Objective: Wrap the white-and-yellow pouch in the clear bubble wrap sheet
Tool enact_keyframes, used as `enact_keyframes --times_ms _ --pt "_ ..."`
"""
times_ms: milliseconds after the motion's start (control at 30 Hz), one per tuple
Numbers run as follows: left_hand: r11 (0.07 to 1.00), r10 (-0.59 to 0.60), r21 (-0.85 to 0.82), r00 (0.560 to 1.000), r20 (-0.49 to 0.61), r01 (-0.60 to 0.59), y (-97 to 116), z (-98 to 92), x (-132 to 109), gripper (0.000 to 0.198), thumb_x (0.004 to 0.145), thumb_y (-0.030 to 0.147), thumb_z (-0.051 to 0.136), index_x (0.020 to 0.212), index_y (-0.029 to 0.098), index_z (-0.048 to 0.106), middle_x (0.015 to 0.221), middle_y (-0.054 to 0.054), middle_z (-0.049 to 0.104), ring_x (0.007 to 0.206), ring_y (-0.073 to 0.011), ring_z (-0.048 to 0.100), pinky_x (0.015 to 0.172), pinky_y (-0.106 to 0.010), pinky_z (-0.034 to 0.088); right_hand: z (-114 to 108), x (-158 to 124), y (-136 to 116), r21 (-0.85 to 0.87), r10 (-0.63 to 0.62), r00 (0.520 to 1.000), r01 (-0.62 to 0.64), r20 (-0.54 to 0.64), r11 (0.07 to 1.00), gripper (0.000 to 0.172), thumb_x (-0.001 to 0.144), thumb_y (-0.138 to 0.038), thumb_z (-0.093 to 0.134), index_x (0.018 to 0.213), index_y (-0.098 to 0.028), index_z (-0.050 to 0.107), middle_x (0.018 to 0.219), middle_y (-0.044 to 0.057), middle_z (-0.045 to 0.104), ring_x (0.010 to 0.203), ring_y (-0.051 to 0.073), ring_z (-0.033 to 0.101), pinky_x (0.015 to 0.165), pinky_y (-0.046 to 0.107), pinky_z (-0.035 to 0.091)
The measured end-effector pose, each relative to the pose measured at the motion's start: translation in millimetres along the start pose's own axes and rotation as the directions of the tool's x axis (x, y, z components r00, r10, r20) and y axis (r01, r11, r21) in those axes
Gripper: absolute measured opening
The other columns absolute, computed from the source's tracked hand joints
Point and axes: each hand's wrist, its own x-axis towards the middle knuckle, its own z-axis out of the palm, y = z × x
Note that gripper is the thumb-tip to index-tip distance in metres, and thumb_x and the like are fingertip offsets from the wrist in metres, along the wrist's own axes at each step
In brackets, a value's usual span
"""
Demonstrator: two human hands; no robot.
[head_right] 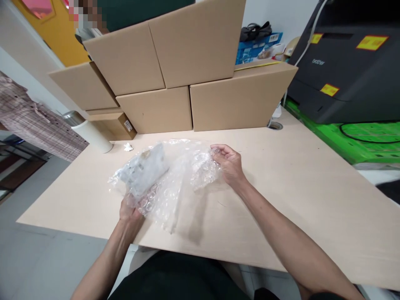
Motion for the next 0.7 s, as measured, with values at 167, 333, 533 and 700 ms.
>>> enact_keyframes --times_ms 167,333,533,700 --pt "0.999 0.019 -0.037 0.998 -0.053 -0.021 -0.9 -7.4 -8.8 0.034 0.092 0.035 0.062 0.122 0.02 0.065 0.111 -0.01 0.076 0.103 -0.029 0.073 0.082 -0.041 0.064 -6.6 0.7 1.2 -0.41 -0.265 0.957 0.197 -0.115 0.891 0.044 0.077 -0.049 0.065 0.111 -0.022 0.064 0.121 0.013 0.061 0.116 0.032 0.055 0.096 0.052 0.046" --pt "0.992 0.085 0.096 0.994 -0.068 -0.078 -7.2 -14.3 -15.5 0.058 0.086 0.026 0.063 0.142 0.023 0.047 0.122 -0.011 0.071 0.105 -0.0273 0.071 0.081 -0.037 0.063 -2.7 -4.5 11.1 -0.622 -0.382 0.924 0.308 0.015 0.72 0.054 0.084 -0.052 0.055 0.129 -0.022 0.052 0.14 0.016 0.049 0.133 0.035 0.042 0.11 0.058 0.033" --pt "0.498 0.568 0.733 0.813 0.128 -0.463 -0.7 -48.8 -20.1 0.098 0.085 0.024 0.064 0.158 0.038 0.0 0.168 -0.012 0.007 0.148 -0.0328 0.033 0.112 -0.051 0.043 3.3 -13.3 16.8 -0.676 -0.401 0.908 0.371 0.12 0.636 0.078 0.078 -0.045 0.06 0.148 -0.025 0.033 0.155 0.016 0.032 0.143 0.041 0.028 0.11 0.064 0.028" --pt "-0.273 0.537 0.801 0.607 0.586 -0.533 11.8 -57.6 -18.0 0.042 0.082 0.016 0.06 0.122 0.028 0.068 0.167 -0.004 0.017 0.154 -0.0409 -0.002 0.121 -0.065 0.003 12.3 -25.8 -0.4 -0.674 -0.491 0.816 0.549 0.305 0.495 0.026 0.086 -0.036 0.056 0.109 -0.03 0.067 0.154 0.005 0.035 0.147 0.041 0.021 0.114 0.062 0.02"
